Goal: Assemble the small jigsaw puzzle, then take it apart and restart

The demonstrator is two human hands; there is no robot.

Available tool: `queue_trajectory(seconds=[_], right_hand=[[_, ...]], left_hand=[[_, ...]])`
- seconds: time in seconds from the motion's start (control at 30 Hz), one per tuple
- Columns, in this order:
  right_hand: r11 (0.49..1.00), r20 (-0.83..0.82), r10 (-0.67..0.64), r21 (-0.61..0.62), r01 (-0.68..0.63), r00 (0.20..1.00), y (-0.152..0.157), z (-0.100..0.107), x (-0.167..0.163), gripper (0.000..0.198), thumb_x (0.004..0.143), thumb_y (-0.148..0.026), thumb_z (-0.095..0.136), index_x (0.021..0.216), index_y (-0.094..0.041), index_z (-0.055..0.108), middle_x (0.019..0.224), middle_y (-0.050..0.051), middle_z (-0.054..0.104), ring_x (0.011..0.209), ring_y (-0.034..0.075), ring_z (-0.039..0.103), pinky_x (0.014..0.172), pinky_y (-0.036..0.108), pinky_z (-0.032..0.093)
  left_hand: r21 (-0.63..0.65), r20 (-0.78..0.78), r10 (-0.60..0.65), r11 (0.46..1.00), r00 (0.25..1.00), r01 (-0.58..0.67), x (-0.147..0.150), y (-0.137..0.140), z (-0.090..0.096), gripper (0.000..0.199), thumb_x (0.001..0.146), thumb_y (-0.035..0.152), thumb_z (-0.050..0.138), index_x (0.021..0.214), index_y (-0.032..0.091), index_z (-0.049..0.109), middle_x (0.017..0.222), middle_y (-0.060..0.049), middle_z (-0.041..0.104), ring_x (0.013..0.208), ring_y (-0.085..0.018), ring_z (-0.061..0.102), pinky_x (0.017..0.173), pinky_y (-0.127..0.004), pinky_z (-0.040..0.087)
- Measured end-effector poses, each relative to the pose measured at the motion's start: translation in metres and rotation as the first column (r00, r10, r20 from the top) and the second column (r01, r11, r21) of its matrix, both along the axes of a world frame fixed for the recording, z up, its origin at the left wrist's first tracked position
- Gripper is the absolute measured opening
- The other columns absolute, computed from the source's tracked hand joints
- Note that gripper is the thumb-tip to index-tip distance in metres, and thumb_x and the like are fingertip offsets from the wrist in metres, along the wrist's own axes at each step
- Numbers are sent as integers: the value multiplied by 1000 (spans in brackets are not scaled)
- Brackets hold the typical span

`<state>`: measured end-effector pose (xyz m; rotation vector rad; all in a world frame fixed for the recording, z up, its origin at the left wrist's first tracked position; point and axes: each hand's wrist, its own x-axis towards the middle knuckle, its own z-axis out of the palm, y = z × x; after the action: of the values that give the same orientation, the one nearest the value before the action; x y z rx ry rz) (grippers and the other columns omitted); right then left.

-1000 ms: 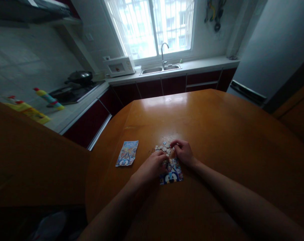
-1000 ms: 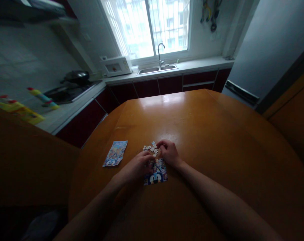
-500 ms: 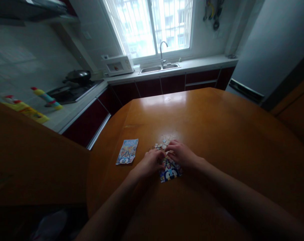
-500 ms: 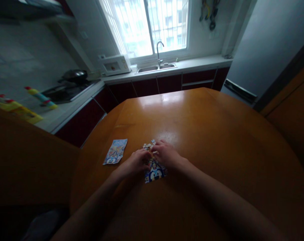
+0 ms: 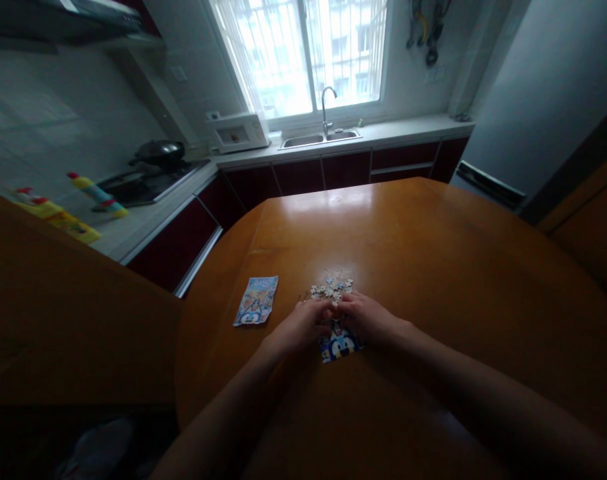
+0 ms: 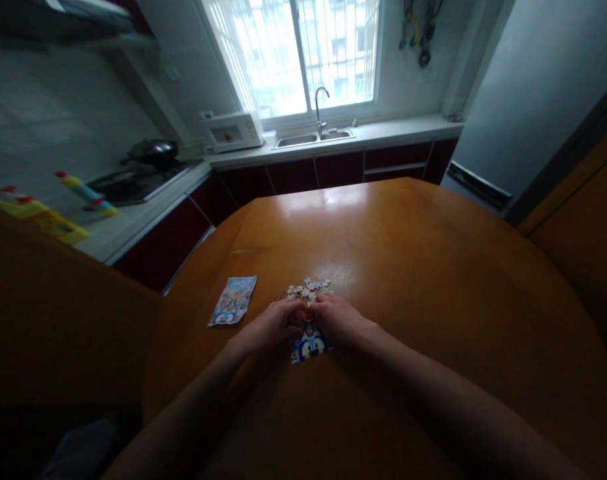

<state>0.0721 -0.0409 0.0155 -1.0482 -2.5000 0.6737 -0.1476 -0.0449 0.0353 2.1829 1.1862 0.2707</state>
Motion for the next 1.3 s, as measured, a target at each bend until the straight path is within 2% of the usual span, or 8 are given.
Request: queue_trajectory(seconds=[0.23, 0.4, 0.57, 0.83, 0.97, 1.1, 1.2, 1.3], right_hand=[[995, -151, -40, 84, 53, 988, 0, -24, 1, 15, 98, -21, 60, 88, -19, 72, 93, 7, 69, 88, 19, 60, 79, 30, 44], [993, -282, -87, 48, 105, 955, 1, -26, 2, 11, 96, -18, 61, 86, -18, 67, 89, 6, 67, 83, 19, 61, 74, 29, 46], [991, -387, -125, -7, 132, 914, 2, -28, 3, 11, 97, -18, 59, 90, -18, 67, 86, 5, 69, 80, 18, 63, 74, 29, 48], [952, -504, -302, -112, 285, 809, 6, -28, 1, 10, 92, -15, 61, 96, -18, 70, 91, 6, 74, 83, 21, 68, 77, 34, 52], [942, -533, -318, -83, 325, 784, 6, -25, 1, 30, 91, -7, 55, 116, -18, 68, 106, 9, 70, 93, 21, 66, 81, 34, 53], [957, -483, -251, 3, 289, 839, 2, -24, 2, 28, 92, -14, 62, 120, -21, 65, 116, 10, 65, 105, 23, 63, 91, 38, 53], [979, -334, -153, 76, 188, 930, 0, -24, 2, 26, 86, -22, 76, 111, -22, 68, 109, 8, 68, 105, 25, 61, 92, 41, 51], [986, -244, -128, 73, 150, 961, 0, -23, 1, 18, 84, -16, 76, 99, -21, 68, 99, 6, 69, 97, 24, 62, 86, 37, 51]], left_hand=[[68, 172, -14, 998, 985, 2, 8, 4, -6, 22, 90, 12, 57, 87, 16, 78, 91, -7, 73, 81, -18, 65, 77, -27, 49], [90, 219, 41, 994, 975, -62, 9, 4, -7, 22, 93, 20, 58, 89, 16, 79, 87, -7, 74, 77, -18, 66, 73, -27, 48], [37, 272, 113, 991, 956, -127, 12, 3, -9, 21, 94, 26, 59, 91, 15, 77, 82, -5, 75, 75, -18, 67, 68, -25, 47], [102, 364, 259, 944, 895, -315, 5, 14, -20, 18, 92, 23, 58, 94, 19, 76, 90, -5, 76, 82, -19, 69, 77, -29, 51], [29, 406, 311, 935, 859, -353, 5, 17, -22, 17, 90, 27, 62, 93, 19, 76, 91, -6, 77, 84, -20, 70, 78, -30, 52], [-69, 449, 323, 942, 833, -328, 11, 15, -20, 18, 88, 31, 65, 90, 17, 76, 87, -6, 77, 78, -20, 70, 73, -29, 52], [-121, 470, 352, 934, 810, -336, 14, 14, -18, 20, 87, 33, 66, 89, 16, 75, 85, -7, 76, 76, -19, 69, 71, -29, 53], [-163, 486, 392, 919, 781, -360, 16, 14, -19, 20, 84, 34, 68, 87, 15, 75, 83, -7, 76, 75, -20, 69, 70, -28, 53]])
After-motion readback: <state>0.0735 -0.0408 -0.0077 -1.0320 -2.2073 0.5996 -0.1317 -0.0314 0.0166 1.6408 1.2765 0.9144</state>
